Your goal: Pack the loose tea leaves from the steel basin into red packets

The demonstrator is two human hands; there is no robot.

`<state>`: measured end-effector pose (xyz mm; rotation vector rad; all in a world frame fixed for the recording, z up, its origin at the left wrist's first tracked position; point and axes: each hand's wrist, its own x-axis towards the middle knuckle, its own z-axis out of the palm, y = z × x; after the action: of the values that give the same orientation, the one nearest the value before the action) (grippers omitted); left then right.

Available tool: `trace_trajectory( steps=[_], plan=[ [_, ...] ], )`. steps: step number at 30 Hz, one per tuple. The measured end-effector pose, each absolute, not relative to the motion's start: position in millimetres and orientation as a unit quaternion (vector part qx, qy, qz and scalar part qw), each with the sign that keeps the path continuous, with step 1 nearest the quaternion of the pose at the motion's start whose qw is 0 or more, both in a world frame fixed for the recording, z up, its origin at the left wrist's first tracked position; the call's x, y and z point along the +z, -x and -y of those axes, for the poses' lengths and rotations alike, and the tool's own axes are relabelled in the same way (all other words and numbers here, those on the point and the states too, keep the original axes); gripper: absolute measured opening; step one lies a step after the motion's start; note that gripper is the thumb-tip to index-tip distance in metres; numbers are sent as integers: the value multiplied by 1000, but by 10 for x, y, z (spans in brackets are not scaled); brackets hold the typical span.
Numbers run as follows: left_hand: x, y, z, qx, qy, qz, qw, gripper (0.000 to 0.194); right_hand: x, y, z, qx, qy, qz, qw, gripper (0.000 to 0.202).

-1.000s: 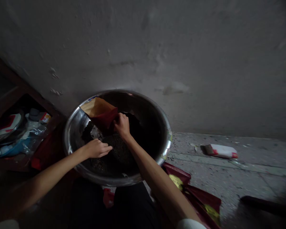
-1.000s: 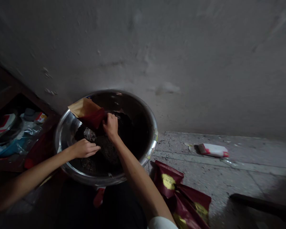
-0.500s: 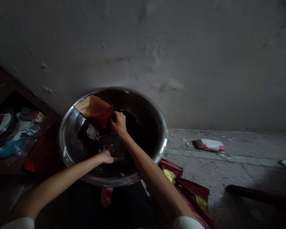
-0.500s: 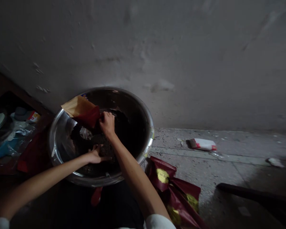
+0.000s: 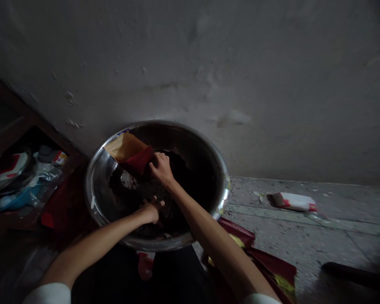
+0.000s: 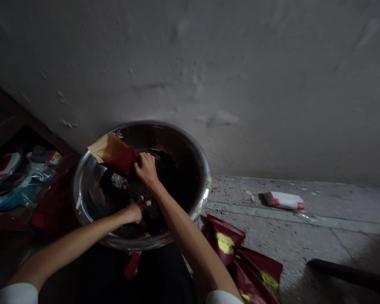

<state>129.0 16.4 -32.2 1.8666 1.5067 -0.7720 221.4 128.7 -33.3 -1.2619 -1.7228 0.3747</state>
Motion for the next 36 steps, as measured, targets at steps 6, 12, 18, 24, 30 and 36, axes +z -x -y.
trace_trajectory(
  steps=[6, 12, 18, 24, 30, 36],
  plan=[
    [-289, -1085, -163, -188, -735, -556, 340, 85, -342, -2234, -1284, 154, 504, 710, 466, 14],
    [280, -685, -216, 5, -679, -550, 487, 40, -359, -2190, -1307, 150, 498, 709, 476, 12],
    [1456, -511, -454, 140, -652, -520, 534, 40, -386, -2148, -1306, 153, 497, 707, 480, 11],
    [2067, -441, -876, 289, -622, -551, 476, 46, -396, -2137, -1301, 140, 500, 713, 472, 9],
    [1685, -510, -1397, 140, -683, -648, 308, 20, -376, -2122, -1288, 126, 501, 722, 460, 6],
    [1283, -520, -1663, 75, -695, -677, 230, 12, -341, -2121, -1241, 117, 461, 752, 457, 11]
  ],
)
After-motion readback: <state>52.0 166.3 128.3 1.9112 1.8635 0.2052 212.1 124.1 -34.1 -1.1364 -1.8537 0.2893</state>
